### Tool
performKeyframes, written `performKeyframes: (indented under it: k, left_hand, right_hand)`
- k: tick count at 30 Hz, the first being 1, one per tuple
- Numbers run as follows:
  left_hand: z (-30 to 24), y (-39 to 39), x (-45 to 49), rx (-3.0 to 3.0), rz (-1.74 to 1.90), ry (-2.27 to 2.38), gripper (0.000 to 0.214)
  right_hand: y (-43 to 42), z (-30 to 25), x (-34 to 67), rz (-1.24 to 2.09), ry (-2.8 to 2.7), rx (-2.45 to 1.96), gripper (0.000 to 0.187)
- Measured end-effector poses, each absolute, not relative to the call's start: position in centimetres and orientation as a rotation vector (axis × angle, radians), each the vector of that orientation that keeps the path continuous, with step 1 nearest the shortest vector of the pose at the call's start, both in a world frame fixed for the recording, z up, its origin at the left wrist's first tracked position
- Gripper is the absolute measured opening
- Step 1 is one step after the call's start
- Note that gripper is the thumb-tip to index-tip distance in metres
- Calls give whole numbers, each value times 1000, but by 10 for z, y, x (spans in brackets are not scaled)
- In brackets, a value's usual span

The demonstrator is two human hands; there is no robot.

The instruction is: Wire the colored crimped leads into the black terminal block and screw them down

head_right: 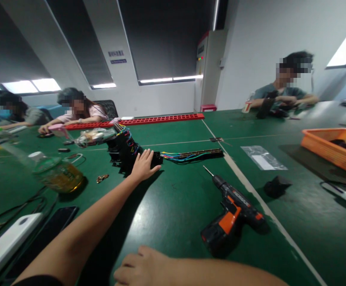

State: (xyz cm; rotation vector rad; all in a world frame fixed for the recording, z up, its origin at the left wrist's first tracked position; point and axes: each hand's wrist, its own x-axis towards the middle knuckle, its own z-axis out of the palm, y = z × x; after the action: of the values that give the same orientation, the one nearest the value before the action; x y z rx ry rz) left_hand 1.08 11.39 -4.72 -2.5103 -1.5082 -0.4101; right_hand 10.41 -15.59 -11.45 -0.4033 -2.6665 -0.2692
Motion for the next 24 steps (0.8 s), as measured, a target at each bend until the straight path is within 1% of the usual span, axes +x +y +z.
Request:
performKeyframes:
  k: [9,18,21,24]
  left_hand:
    - [-55,122,12,-2564,-391,-1476,81]
    - [-58,125,11,-2568,-427,-1477,79]
    - [-60,127,11,-2562,-438,-1472,78]
    - [-62,130,12,-2554,-450,-1468,77]
  right_hand:
    - [-154,-117,100,-264,-2615,-411,22]
    - [-152,-133,95,-279,-2575,-446,21]
    - [-149,-134,95,-253,-2604,-423,19]
    - [-146,-134,95,-188,-2634,-392,21]
